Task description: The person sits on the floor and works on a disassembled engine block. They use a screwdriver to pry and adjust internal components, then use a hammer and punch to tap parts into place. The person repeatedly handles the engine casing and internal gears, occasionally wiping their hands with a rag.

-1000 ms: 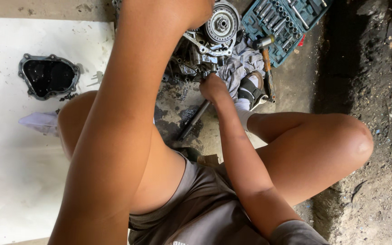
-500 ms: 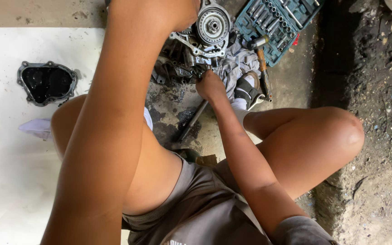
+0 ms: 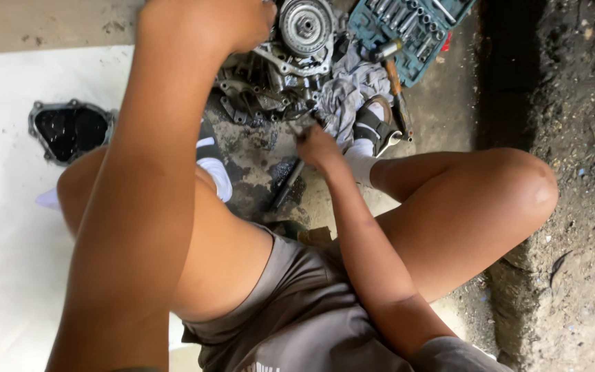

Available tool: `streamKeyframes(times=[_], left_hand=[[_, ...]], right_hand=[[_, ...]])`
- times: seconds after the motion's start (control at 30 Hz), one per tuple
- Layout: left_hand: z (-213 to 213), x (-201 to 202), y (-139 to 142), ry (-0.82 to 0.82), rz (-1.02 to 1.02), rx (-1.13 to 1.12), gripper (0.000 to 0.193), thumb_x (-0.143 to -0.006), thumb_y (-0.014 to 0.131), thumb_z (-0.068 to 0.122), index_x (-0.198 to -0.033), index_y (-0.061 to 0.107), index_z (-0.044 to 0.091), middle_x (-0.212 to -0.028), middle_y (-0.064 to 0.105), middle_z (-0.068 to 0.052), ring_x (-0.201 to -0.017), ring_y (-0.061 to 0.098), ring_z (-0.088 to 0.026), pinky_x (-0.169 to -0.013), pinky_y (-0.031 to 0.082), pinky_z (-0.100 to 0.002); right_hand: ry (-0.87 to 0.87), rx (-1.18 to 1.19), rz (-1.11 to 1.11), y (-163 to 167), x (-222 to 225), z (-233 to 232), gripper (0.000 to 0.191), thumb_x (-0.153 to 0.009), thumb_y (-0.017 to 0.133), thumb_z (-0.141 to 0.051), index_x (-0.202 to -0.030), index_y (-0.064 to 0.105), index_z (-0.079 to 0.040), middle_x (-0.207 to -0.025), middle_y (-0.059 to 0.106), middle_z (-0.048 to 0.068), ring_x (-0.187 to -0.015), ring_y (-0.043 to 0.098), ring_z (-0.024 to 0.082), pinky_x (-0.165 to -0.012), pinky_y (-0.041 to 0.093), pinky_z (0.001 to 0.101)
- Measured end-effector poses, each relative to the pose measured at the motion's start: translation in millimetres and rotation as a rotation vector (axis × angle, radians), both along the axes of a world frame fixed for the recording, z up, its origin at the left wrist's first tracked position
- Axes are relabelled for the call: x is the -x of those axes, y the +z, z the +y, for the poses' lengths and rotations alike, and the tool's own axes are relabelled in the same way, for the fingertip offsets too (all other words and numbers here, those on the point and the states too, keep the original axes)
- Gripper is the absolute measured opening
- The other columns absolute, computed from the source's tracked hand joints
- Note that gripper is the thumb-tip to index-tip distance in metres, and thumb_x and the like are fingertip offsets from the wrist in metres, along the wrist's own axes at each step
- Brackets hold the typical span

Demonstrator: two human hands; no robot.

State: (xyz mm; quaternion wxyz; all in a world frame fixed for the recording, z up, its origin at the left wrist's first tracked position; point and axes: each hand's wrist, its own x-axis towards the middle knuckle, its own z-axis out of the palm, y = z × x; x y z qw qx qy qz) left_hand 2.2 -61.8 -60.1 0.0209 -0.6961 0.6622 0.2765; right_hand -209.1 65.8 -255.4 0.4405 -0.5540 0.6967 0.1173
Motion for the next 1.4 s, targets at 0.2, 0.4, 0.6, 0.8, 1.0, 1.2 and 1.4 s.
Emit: streamKeyframes(times=[0.2, 0.4, 0.6, 0.8, 1.0, 1.2, 1.4], left_hand=[[-2.0, -4.9, 9.2, -0.300, 0.007, 0.200, 0.043, -0.099, 0.068, 0.039, -0.117, 0.069, 0.000, -0.102, 0.071, -0.027, -0.089, 0.069, -0.047, -0.077, 0.055, -0.056], [3.3, -1.3, 13.7, -0.312, -0.019, 0.162, 0.042, -0.102, 0.066, 0.039, -0.119, 0.069, 0.001, -0.104, 0.071, -0.027, -0.092, 0.069, -0.046, -0.081, 0.055, -0.056], [2.8, 1.9, 22.5, -0.296, 0.005, 0.160, 0.042, -0.099, 0.069, 0.035, -0.116, 0.067, -0.003, -0.098, 0.071, -0.030, -0.086, 0.068, -0.047, -0.075, 0.055, -0.055], [-1.8, 5.8, 17.7, -0.338, -0.104, 0.082, 0.047, -0.102, 0.064, 0.040, -0.110, 0.069, -0.006, -0.103, 0.071, -0.029, -0.095, 0.068, -0.047, -0.084, 0.053, -0.056], [-3.9, 5.2, 13.9, -0.356, -0.121, 0.079, 0.047, -0.101, 0.062, 0.040, -0.110, 0.069, -0.005, -0.104, 0.071, -0.029, -0.100, 0.067, -0.046, -0.086, 0.053, -0.056], [1.2, 4.2, 18.1, -0.357, -0.119, 0.100, 0.047, -0.102, 0.061, 0.041, -0.112, 0.068, -0.005, -0.101, 0.071, -0.030, -0.097, 0.067, -0.047, -0.085, 0.053, -0.056], [15.9, -7.9, 30.2, -0.366, -0.126, 0.121, 0.044, -0.101, 0.060, 0.038, -0.111, 0.068, -0.004, -0.100, 0.071, -0.029, -0.096, 0.067, -0.046, -0.084, 0.053, -0.055]], right_hand=[[-0.545, -0.170, -0.347, -47.2, 21.8, 51.2, 0.014, -0.094, 0.062, -0.006, -0.101, 0.066, 0.006, -0.068, 0.065, 0.022, -0.045, 0.064, 0.028, -0.037, 0.046, 0.0435], [-0.813, 0.067, -0.565, -55.7, 21.6, 45.3, 0.018, -0.096, 0.062, -0.011, -0.089, 0.065, 0.005, -0.071, 0.067, 0.015, -0.053, 0.065, 0.024, -0.044, 0.050, 0.0385], [-0.439, 0.379, -0.238, -48.5, 28.7, 44.0, 0.024, -0.085, 0.066, -0.015, -0.096, 0.074, 0.005, -0.079, 0.072, 0.021, -0.069, 0.069, 0.035, -0.057, 0.053, 0.0421], [-0.097, 0.145, -0.104, -71.8, 31.8, 49.6, 0.026, -0.086, 0.065, -0.022, -0.084, 0.074, 0.001, -0.081, 0.071, 0.026, -0.075, 0.073, 0.038, -0.069, 0.058, 0.0439], [-0.322, 0.163, -0.099, -76.8, 29.8, 48.8, 0.030, -0.087, 0.067, -0.026, -0.083, 0.074, 0.003, -0.080, 0.070, 0.028, -0.082, 0.072, 0.042, -0.073, 0.057, 0.0469], [-0.546, 0.332, -0.060, -68.6, 40.9, 40.2, 0.034, -0.082, 0.073, -0.020, -0.108, 0.070, 0.001, -0.101, 0.072, 0.026, -0.097, 0.070, 0.042, -0.085, 0.055, 0.0470], [-0.464, 0.735, 0.036, -68.1, 82.6, 13.3, 0.082, -0.078, 0.063, -0.003, -0.153, 0.031, 0.003, -0.145, 0.038, 0.037, -0.109, 0.060, 0.056, -0.089, 0.054, 0.0521]])
